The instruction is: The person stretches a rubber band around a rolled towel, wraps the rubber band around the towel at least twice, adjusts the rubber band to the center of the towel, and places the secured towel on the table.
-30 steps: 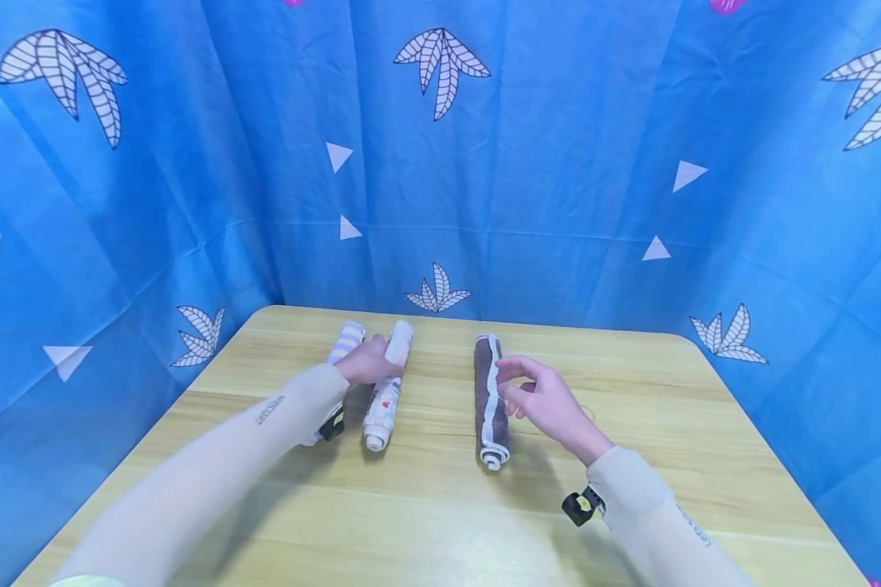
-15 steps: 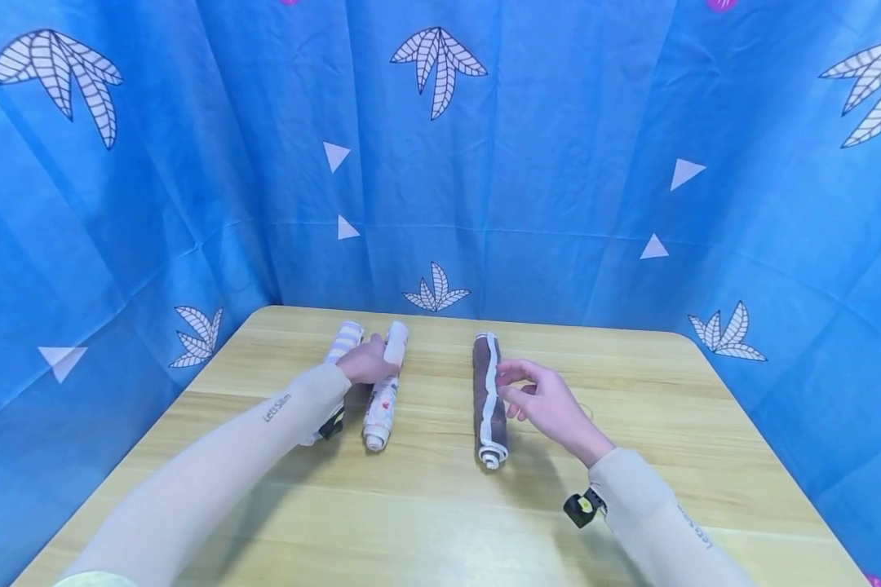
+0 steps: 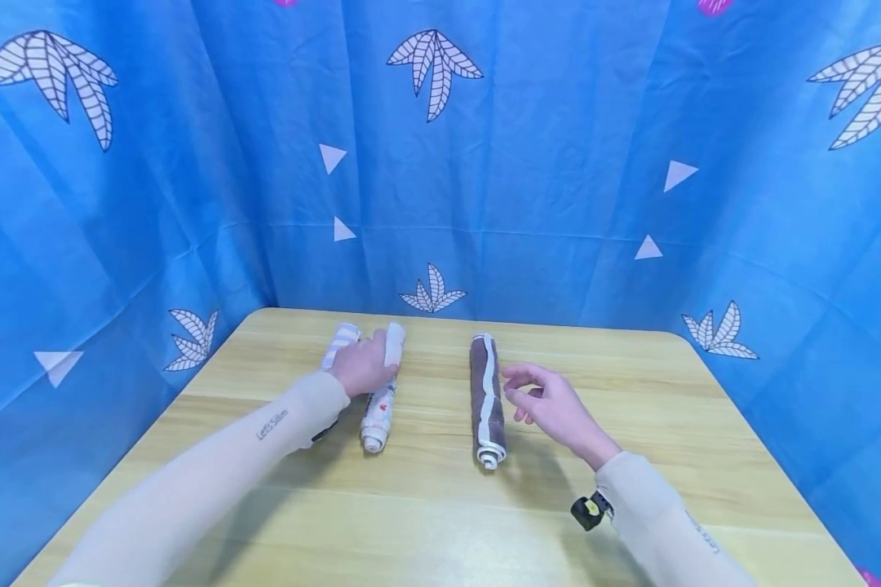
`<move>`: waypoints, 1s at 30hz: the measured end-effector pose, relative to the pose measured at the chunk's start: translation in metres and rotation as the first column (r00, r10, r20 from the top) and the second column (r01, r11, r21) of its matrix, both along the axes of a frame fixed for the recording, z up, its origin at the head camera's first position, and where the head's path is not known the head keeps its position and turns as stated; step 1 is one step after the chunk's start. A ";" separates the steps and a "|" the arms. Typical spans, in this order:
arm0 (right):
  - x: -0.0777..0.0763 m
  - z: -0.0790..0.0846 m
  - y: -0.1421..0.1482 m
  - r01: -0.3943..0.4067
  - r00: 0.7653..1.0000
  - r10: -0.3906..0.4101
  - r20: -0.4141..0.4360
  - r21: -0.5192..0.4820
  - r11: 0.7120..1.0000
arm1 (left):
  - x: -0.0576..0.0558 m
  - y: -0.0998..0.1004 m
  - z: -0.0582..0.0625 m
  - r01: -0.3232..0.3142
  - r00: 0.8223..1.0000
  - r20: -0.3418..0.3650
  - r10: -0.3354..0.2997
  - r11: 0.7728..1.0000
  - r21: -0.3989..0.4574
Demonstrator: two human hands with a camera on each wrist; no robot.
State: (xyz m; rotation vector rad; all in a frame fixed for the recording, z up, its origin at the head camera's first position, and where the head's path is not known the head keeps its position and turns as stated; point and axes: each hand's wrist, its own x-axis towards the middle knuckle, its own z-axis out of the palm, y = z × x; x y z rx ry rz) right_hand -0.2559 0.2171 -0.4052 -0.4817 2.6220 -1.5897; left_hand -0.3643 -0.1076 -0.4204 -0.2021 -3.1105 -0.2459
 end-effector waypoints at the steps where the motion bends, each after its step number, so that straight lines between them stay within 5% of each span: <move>1: 0.001 0.000 0.001 0.002 1.000 -0.002 -0.006 0.006 1.000 | 0.003 0.002 0.002 0.014 1.000 -0.021 -0.014 1.000 -0.014; 6: 0.004 0.000 0.010 0.031 0.999 -0.030 -0.038 0.037 0.999 | 0.016 0.015 0.011 0.097 0.992 -0.079 -0.103 0.992 -0.081; 15: 0.005 0.000 0.025 0.101 0.992 -0.092 -0.092 0.100 0.990 | 0.035 0.057 0.015 0.243 0.967 -0.075 -0.245 0.969 -0.037; 25: -0.004 -0.015 0.040 0.162 0.979 -0.128 -0.157 0.228 0.960 | 0.032 0.092 0.003 0.297 0.954 -0.059 -0.294 0.954 0.038; 30: -0.007 -0.020 0.043 0.222 0.953 -0.123 -0.276 0.360 0.906 | 0.030 0.105 -0.001 0.277 0.961 -0.025 -0.276 0.955 0.107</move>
